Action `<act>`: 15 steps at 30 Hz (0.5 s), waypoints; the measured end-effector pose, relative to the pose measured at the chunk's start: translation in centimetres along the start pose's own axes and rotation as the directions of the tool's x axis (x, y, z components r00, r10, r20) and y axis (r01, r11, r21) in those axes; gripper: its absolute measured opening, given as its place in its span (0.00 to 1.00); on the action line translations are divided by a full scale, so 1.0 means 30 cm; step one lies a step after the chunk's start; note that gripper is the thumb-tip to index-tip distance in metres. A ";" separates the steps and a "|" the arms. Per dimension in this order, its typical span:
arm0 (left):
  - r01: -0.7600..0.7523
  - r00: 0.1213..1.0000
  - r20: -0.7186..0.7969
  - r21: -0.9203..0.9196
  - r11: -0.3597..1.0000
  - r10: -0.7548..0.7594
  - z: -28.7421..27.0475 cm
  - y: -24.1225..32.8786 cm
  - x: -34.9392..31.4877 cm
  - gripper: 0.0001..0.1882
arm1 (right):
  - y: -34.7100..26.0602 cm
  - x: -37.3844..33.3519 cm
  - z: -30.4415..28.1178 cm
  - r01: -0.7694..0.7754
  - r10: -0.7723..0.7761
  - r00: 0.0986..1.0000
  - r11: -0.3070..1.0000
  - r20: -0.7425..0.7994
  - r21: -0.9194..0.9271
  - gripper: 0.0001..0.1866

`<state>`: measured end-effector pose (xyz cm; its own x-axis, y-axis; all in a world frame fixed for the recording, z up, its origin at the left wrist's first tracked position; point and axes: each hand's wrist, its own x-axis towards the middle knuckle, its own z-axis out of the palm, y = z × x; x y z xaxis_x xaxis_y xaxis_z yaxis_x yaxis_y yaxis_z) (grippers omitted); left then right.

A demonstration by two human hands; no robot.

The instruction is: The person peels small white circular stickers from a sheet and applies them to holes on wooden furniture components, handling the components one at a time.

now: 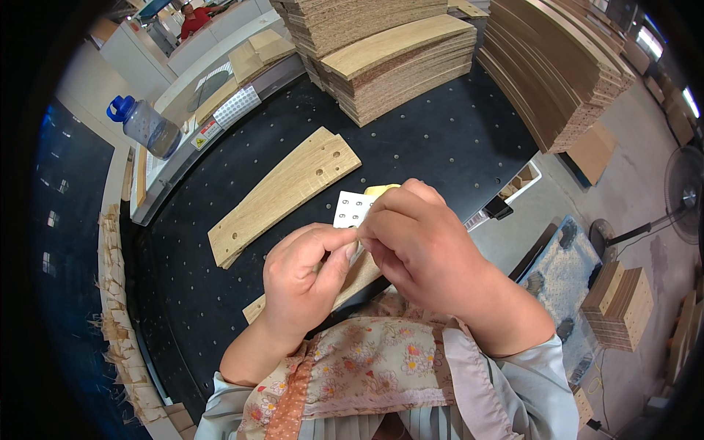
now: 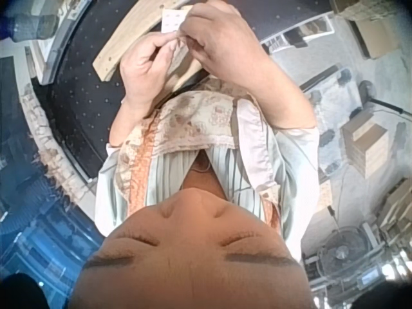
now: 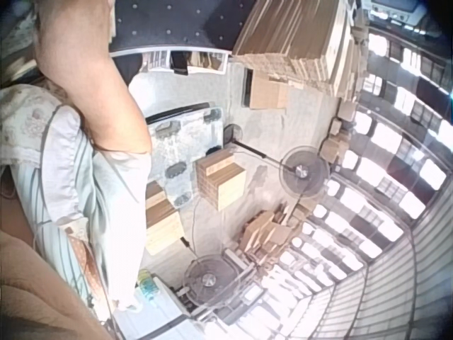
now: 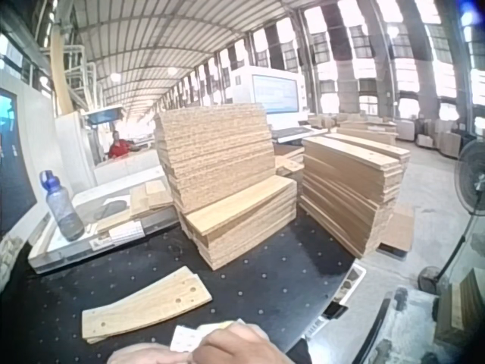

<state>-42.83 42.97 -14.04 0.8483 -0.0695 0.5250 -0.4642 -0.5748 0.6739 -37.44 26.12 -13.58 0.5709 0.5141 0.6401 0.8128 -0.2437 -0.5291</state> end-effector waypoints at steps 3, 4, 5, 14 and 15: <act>0.013 1.000 0.014 -0.023 1.000 -0.013 -0.003 0.004 0.003 0.07 | 0.004 -0.003 -0.001 0.011 -0.011 1.000 1.000 0.002 0.004 0.10; 0.021 1.000 0.020 -0.031 0.999 -0.021 -0.004 0.005 0.003 0.06 | 0.004 -0.003 -0.001 0.016 -0.016 1.000 1.000 0.003 0.004 0.10; 0.015 1.000 0.012 -0.031 0.999 -0.014 -0.003 0.004 0.003 0.06 | 0.003 -0.004 -0.001 0.022 -0.022 1.000 1.000 0.004 0.005 0.10; 0.123 0.991 0.076 -0.116 0.986 -0.114 -0.003 -0.018 0.012 0.03 | 0.035 -0.009 -0.006 -0.040 0.037 0.999 0.991 0.027 0.124 0.07; 0.167 0.983 0.102 -0.142 0.976 -0.154 -0.005 -0.018 0.012 0.03 | 0.039 -0.009 -0.007 -0.055 0.051 0.998 0.987 0.033 0.148 0.06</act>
<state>-42.31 43.38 -14.13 0.9310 -0.0629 0.3595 -0.3472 -0.4566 0.8191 -36.61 25.52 -14.25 0.6076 0.5276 0.5936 0.7536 -0.1471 -0.6406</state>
